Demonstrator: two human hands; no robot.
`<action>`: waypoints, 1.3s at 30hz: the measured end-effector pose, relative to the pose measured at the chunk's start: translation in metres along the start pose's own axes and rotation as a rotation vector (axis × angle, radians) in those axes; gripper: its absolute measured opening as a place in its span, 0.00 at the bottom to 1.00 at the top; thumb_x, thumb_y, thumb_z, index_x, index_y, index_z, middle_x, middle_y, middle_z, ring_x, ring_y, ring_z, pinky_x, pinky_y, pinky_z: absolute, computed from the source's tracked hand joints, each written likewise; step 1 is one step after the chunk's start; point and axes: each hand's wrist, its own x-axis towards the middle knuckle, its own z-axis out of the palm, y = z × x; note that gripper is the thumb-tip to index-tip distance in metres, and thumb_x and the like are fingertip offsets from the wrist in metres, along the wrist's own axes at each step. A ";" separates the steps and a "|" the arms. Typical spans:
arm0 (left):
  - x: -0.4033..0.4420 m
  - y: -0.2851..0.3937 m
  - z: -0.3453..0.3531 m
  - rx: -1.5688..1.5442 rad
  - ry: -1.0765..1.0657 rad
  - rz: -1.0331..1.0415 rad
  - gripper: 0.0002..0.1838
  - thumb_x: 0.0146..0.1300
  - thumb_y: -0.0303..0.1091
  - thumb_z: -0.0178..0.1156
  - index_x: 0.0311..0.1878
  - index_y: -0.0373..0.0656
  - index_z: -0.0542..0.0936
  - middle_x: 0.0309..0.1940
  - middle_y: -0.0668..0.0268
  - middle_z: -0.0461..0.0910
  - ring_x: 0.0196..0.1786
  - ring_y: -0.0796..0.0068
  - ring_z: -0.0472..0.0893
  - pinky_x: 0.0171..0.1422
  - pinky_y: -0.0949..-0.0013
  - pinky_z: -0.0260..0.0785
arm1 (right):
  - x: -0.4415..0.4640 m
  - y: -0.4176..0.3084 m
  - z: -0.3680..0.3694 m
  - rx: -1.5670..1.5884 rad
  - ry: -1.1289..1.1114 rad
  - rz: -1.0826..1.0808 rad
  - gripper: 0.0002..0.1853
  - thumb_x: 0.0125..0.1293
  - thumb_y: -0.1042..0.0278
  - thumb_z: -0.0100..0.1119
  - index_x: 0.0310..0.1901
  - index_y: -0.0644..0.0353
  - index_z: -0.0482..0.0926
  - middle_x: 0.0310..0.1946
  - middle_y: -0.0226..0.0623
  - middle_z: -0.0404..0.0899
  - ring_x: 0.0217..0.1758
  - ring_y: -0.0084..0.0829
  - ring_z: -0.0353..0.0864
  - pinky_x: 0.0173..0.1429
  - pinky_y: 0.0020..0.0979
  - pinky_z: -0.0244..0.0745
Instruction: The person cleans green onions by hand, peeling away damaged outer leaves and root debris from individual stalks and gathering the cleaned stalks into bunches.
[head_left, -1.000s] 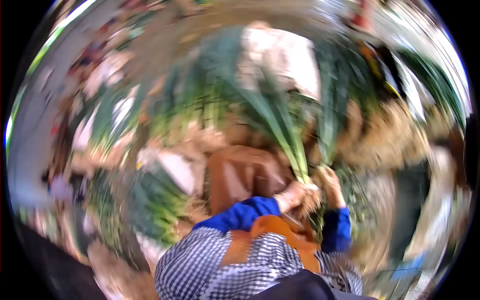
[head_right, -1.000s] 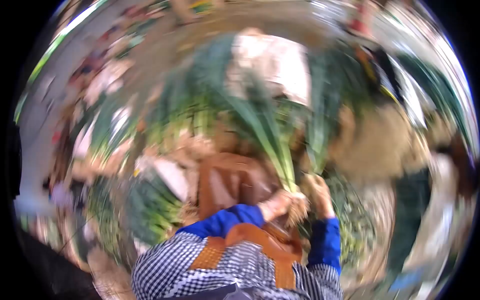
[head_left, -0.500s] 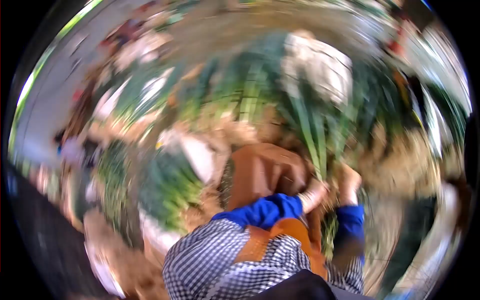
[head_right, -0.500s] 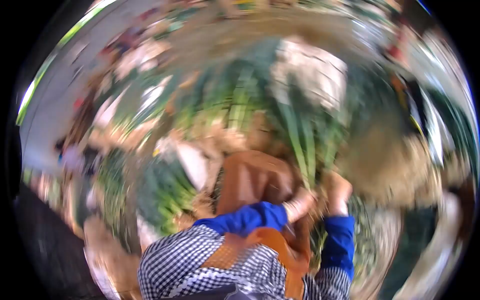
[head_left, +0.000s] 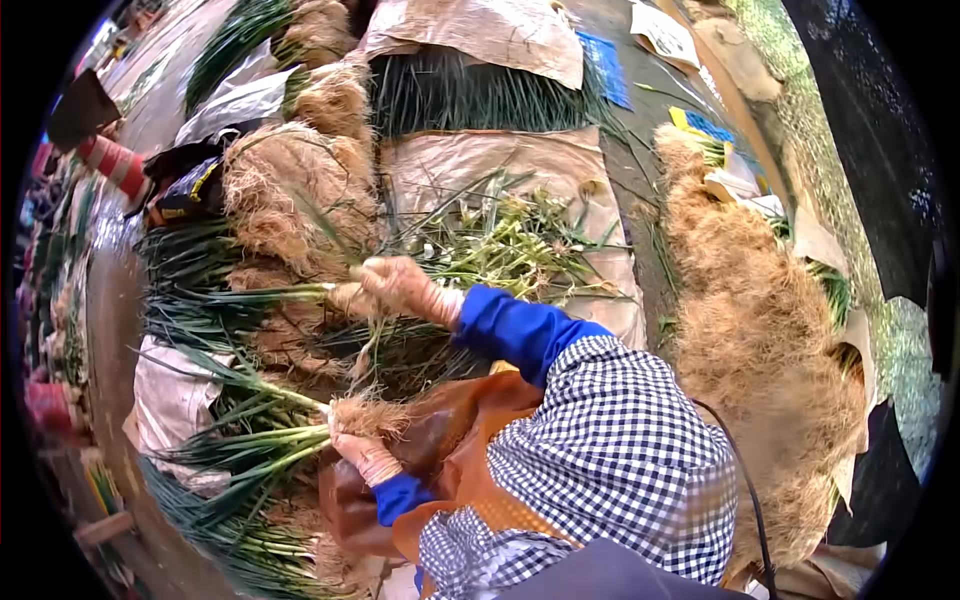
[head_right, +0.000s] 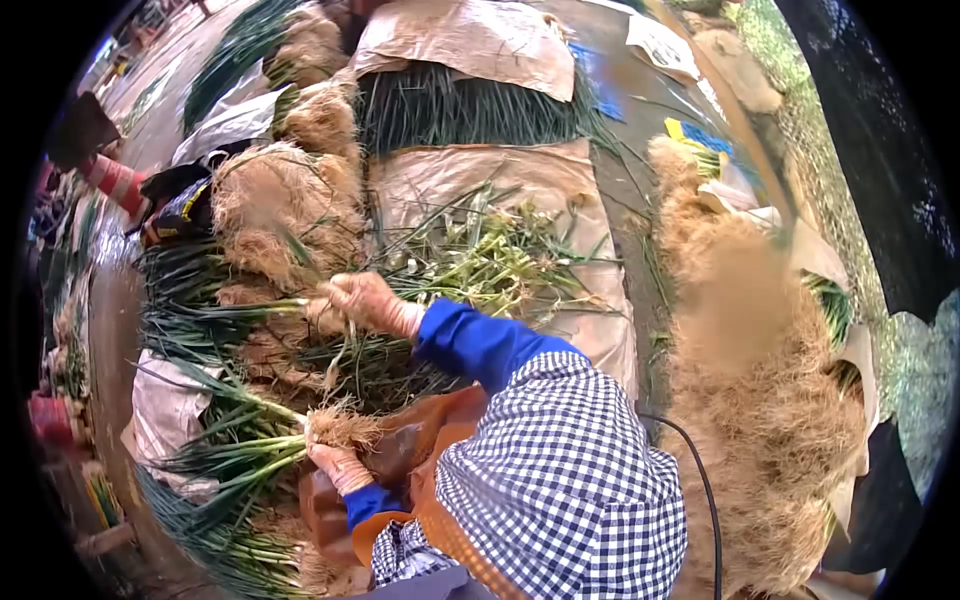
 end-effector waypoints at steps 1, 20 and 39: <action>-0.007 -0.002 0.008 0.018 0.095 0.023 0.15 0.61 0.38 0.50 0.43 0.39 0.77 0.33 0.62 0.78 0.34 0.63 0.78 0.42 0.59 0.74 | 0.007 0.010 -0.012 0.197 -0.080 0.258 0.13 0.67 0.55 0.48 0.35 0.53 0.78 0.26 0.34 0.75 0.28 0.34 0.78 0.32 0.29 0.75; -0.060 -0.031 0.023 -0.193 0.031 0.088 0.14 0.59 0.29 0.57 0.48 0.37 0.74 0.35 0.61 0.80 0.33 0.73 0.79 0.38 0.70 0.75 | -0.005 -0.047 0.114 0.383 -0.913 0.470 0.24 0.62 0.49 0.56 0.51 0.61 0.74 0.37 0.35 0.80 0.38 0.30 0.79 0.42 0.29 0.72; -0.041 -0.053 0.039 0.057 0.308 0.368 0.05 0.55 0.24 0.63 0.35 0.39 0.78 0.22 0.74 0.73 0.21 0.85 0.70 0.25 0.79 0.61 | -0.009 -0.026 0.048 -0.140 -0.902 -0.022 0.23 0.60 0.43 0.55 0.34 0.60 0.78 0.30 0.46 0.80 0.32 0.41 0.81 0.36 0.38 0.74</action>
